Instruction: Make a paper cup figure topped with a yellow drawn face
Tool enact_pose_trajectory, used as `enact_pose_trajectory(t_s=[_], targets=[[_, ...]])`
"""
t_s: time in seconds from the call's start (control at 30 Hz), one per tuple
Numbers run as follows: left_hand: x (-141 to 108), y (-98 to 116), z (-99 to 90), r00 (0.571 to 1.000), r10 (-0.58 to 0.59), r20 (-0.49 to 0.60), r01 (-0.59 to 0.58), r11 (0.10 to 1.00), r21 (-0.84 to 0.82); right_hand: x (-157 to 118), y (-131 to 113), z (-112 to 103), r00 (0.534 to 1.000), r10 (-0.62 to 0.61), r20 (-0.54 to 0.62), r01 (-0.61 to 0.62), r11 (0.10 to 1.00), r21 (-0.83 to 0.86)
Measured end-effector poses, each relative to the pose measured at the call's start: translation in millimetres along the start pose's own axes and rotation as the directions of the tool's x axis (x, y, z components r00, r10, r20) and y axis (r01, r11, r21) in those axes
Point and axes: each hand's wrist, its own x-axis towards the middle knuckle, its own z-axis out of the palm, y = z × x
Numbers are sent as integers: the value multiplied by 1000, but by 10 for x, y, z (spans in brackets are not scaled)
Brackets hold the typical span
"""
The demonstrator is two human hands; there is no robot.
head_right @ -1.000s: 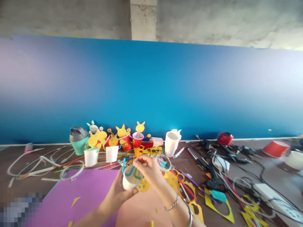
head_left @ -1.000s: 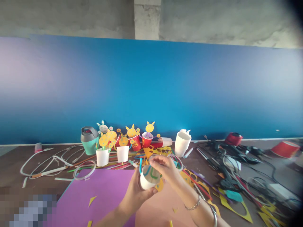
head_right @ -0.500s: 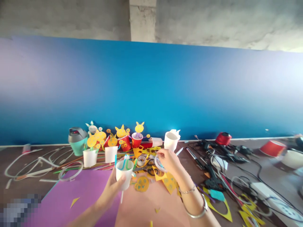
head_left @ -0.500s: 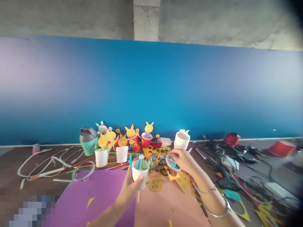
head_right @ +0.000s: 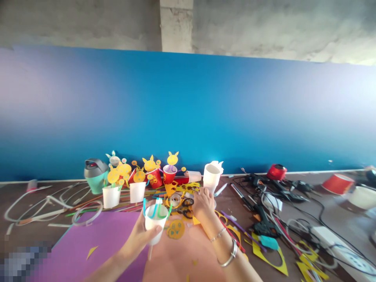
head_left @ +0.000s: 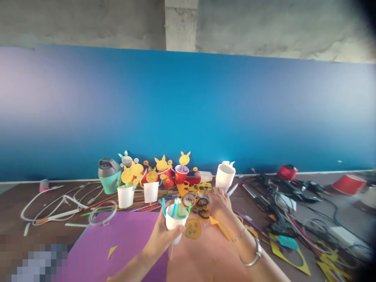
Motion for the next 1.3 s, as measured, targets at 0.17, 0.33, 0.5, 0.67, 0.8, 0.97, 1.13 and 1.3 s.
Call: enact_pose_trajectory(t_s=[0.17, 0.33, 0.5, 0.67, 0.8, 0.97, 1.13, 1.3], targets=[[-2, -79, -25, 998, -23, -56, 25, 999, 20, 12, 52, 5, 998, -18, -62, 18, 1000, 5], [11, -63, -39, 991, -67, -116, 68, 998, 3, 28, 84, 11, 976, 3, -216, 14, 997, 74], [24, -8, -11, 989, -52, -139, 53, 999, 5, 17, 42, -142, 912, 84, -402, -16, 985, 170], [27, 36, 22, 983, -52, -177, 59, 998, 35, -167, -129, -484, 842, -64, -536, 280, 901, 331], [27, 81, 36, 987, -11, -160, 27, 995, 99, -380, -353, -693, 825, -283, -488, 525, 705, 477], [21, 72, 37, 995, 69, -65, -61, 992, 107, -498, -518, -727, 795, -401, -456, 590, 686, 425], [15, 57, 49, 995, 90, -46, -86, 992, 92, -510, -531, -720, 787, -418, -455, 594, 712, 374], [19, 72, 41, 994, 95, -49, -89, 990, 112, -542, -552, -710, 765, -443, -468, 607, 739, 293]])
